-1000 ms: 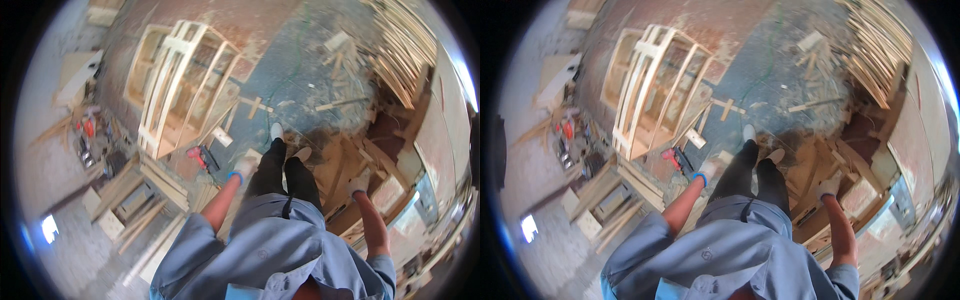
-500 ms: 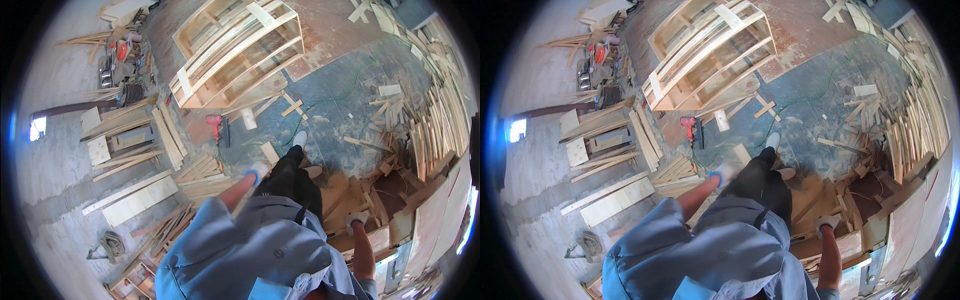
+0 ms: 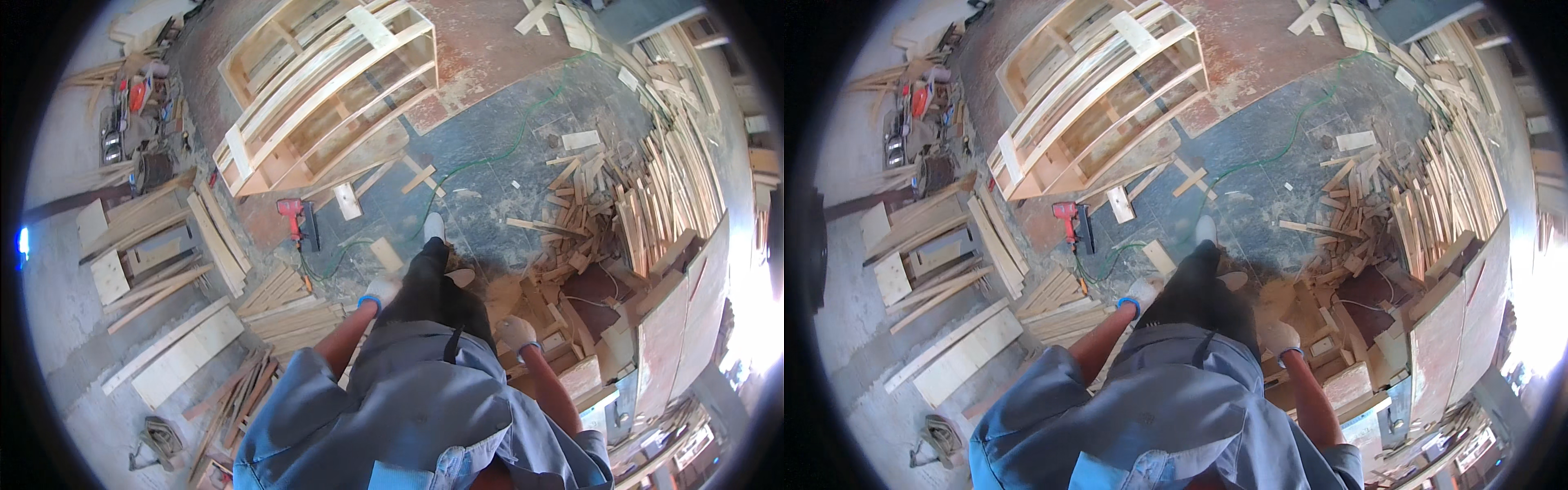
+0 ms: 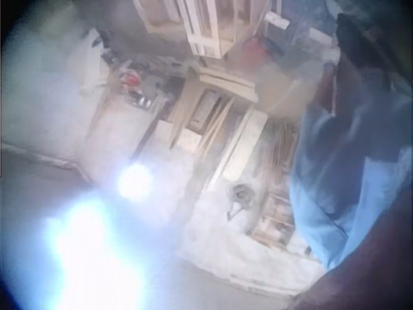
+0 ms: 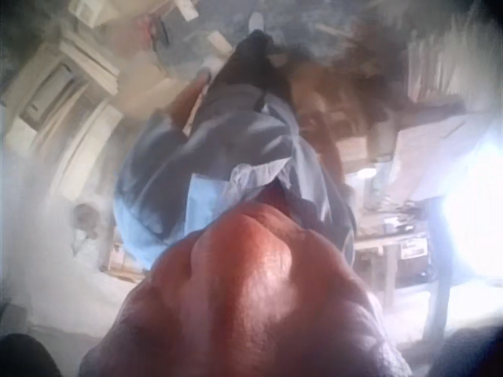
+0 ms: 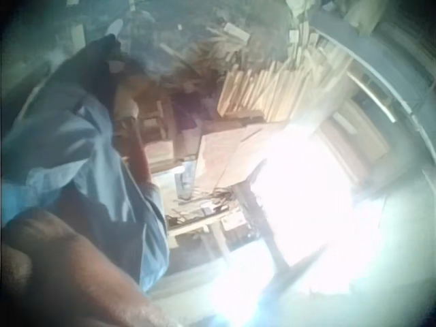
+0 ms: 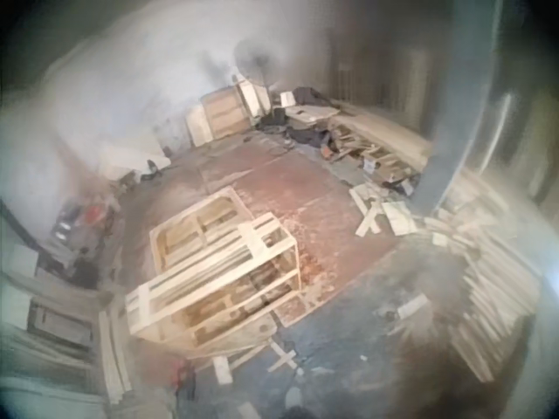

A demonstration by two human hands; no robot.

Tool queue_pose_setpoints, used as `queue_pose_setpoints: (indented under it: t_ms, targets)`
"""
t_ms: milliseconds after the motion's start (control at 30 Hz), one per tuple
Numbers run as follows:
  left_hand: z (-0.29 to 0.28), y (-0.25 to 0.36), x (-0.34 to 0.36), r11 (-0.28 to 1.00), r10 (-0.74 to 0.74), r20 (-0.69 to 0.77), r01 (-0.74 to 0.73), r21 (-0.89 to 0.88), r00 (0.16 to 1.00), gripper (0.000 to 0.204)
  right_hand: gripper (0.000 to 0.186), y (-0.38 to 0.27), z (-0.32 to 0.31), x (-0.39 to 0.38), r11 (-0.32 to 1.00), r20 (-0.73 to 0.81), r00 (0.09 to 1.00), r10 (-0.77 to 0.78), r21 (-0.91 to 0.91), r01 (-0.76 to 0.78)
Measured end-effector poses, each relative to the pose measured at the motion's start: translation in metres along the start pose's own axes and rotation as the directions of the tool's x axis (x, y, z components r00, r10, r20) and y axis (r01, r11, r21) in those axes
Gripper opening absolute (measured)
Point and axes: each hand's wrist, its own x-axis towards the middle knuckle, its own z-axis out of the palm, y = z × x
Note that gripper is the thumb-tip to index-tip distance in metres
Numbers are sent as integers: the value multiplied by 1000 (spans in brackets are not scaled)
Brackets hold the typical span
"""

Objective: The person uses a table saw to cut small wooden pieces, measures them with a tape measure, and assembles them into a wooden frame. The person then uses a nail gun to fasten the pieces together.

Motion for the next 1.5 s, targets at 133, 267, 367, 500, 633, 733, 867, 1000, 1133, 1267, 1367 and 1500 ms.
queue_pose_setpoints:
  t_ms: [133, 267, 367, 500, 633, 733, 867, 1000, 1133, 1267, 1367, 1500]
  targets:
    - [-19, 12, -14, 992, -4, -49, -3, -128, 999, 36, 41, -42, -17, 8, 996, -88, 995, -40, 70, 47]
    - [-27, 48, -68, 967, -93, -179, 46, -249, 979, 37, 35, -79, -45, 5, 984, -187, 968, -165, 36, 175]
    - [-3, 54, -89, 971, -135, -195, 90, -222, 971, 39, 35, -88, -52, 16, 962, -173, 949, -265, 21, 272]
    - [-25, 89, -115, 936, -320, -227, 269, -226, 920, 40, 36, -69, -50, 61, 909, -157, 895, -417, -53, 414]
    - [-19, 83, -119, 860, -486, -159, 437, -263, 860, 42, 38, -63, -64, 100, 892, -118, 885, -451, -86, 443]
    - [-1, 68, -139, 817, -528, -298, 381, -433, 795, 43, 40, -82, -89, 127, 927, 5, 936, -353, -136, 350]
    - [3, 35, -183, 703, -641, -282, 399, -589, 714, 43, 41, -103, -91, 176, 916, 12, 924, -381, -129, 380]
    - [37, -14, -231, 636, -678, -168, 455, -624, 716, 40, 39, -151, -82, 236, 818, 62, 856, -514, -263, 511]
    - [48, -60, -261, 591, -674, -87, 465, -659, 734, 40, 38, -260, -48, 292, 895, 121, 904, -410, -141, 424]
    - [53, -141, -238, 670, -550, -86, 377, -640, 831, 40, 33, -348, 35, 378, 933, 95, 934, -346, 141, 331]
    - [48, -225, -165, 555, -456, 0, 285, -781, 890, 30, 26, -440, 106, 432, 916, 199, 963, -180, 391, 91]
    - [33, -355, -71, 411, -528, -55, 198, -890, 847, 33, 25, -552, 220, 513, 886, 213, 958, -192, 458, 76]
